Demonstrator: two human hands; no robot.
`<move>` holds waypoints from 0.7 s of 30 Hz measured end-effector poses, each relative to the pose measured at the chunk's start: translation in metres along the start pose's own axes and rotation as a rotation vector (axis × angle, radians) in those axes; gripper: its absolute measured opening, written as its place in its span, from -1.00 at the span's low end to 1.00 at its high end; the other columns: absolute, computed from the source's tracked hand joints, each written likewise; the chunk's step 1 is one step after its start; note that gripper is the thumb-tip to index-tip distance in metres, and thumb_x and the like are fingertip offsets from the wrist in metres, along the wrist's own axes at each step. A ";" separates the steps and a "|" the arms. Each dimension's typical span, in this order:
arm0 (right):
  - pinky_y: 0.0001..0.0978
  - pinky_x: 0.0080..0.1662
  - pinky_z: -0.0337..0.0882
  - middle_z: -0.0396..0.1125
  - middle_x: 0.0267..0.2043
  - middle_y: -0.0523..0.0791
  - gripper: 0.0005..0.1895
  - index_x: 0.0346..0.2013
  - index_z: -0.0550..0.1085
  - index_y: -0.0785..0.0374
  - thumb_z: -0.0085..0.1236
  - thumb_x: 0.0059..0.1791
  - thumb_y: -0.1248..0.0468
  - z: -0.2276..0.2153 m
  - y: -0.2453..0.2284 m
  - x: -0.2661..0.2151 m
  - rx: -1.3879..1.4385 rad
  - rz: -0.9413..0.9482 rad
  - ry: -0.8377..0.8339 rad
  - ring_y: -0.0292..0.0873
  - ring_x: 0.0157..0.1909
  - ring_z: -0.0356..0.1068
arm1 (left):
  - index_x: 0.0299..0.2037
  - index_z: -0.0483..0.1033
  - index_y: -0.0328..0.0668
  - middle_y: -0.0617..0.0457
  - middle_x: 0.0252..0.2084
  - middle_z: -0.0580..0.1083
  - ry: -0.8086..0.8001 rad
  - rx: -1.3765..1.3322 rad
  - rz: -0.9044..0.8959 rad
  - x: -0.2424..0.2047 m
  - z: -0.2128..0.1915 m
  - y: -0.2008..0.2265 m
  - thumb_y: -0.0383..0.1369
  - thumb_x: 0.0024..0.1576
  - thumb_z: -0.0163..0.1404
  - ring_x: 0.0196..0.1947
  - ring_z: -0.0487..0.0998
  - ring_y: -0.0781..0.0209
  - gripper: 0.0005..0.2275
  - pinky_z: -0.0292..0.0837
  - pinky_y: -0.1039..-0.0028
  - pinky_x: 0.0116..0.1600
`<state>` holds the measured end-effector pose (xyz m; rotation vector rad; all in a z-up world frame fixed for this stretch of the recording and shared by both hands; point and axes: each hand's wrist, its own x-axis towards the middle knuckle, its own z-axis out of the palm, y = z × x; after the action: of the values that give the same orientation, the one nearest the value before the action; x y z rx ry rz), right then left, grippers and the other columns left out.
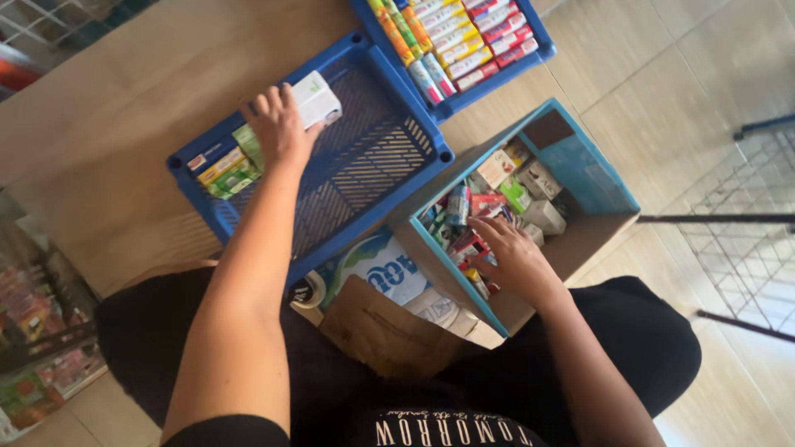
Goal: The person sits on the floor and organizes small boxes of various products from a blue basket into a cardboard box. They pick up items one by one, inspect them, and place them into the box, occasionally rearranging items within the basket.
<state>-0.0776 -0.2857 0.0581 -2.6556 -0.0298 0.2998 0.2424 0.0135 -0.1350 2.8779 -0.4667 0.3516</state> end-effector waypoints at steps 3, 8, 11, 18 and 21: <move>-0.03 0.18 0.34 0.33 0.21 0.04 -0.31 0.27 0.34 0.18 0.30 -0.11 0.07 0.004 -0.002 0.001 0.004 0.008 -0.019 0.15 0.22 0.33 | 0.45 0.10 -0.36 -0.27 0.34 0.29 0.036 -0.045 0.009 -0.001 0.019 -0.007 0.10 -0.07 0.35 0.27 0.27 -0.30 -0.01 -0.13 -0.28 0.42; 0.02 0.14 0.31 0.33 0.21 0.02 -0.27 0.27 0.33 0.18 0.31 -0.15 0.07 0.024 0.002 0.005 -0.101 0.025 -0.093 0.13 0.19 0.34 | 0.56 -0.02 -0.46 -0.40 0.53 0.10 -0.087 -0.005 0.068 -0.009 0.009 -0.013 0.07 0.05 0.30 0.53 0.02 -0.38 0.04 -0.24 -0.40 0.44; -0.01 0.10 0.36 0.35 0.20 -0.01 -0.29 0.30 0.33 0.15 0.27 -0.10 0.05 0.034 0.008 0.002 -0.082 0.047 -0.144 0.08 0.15 0.39 | 0.55 0.00 -0.41 -0.46 0.54 0.01 -0.157 -0.081 0.001 -0.011 -0.028 -0.002 0.06 0.02 0.24 0.51 -0.04 -0.42 0.01 -0.26 -0.40 0.40; -0.03 0.02 0.49 0.46 0.05 -0.04 -0.52 0.13 0.49 0.02 0.23 -0.07 0.03 0.082 0.075 0.019 -0.094 0.331 -0.086 0.04 0.06 0.49 | 0.47 0.09 -0.23 -0.38 0.53 0.00 -0.475 -0.141 0.351 -0.109 -0.157 0.083 0.10 0.12 0.06 0.53 -0.07 -0.33 -0.19 -0.16 -0.32 0.42; 0.05 -0.08 0.48 0.41 0.09 0.01 -0.48 0.14 0.46 0.02 0.25 -0.13 0.12 0.106 0.137 0.040 -0.084 0.575 0.041 0.13 0.01 0.47 | 0.43 0.15 -0.22 -0.31 0.50 0.01 -0.534 -0.218 0.463 -0.169 -0.193 0.121 0.10 0.05 0.09 0.48 -0.04 -0.27 -0.19 -0.16 -0.29 0.38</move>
<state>-0.0656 -0.3581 -0.1039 -2.6995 0.7570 0.4311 0.0080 -0.0056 0.0238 2.5944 -1.1834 -0.3983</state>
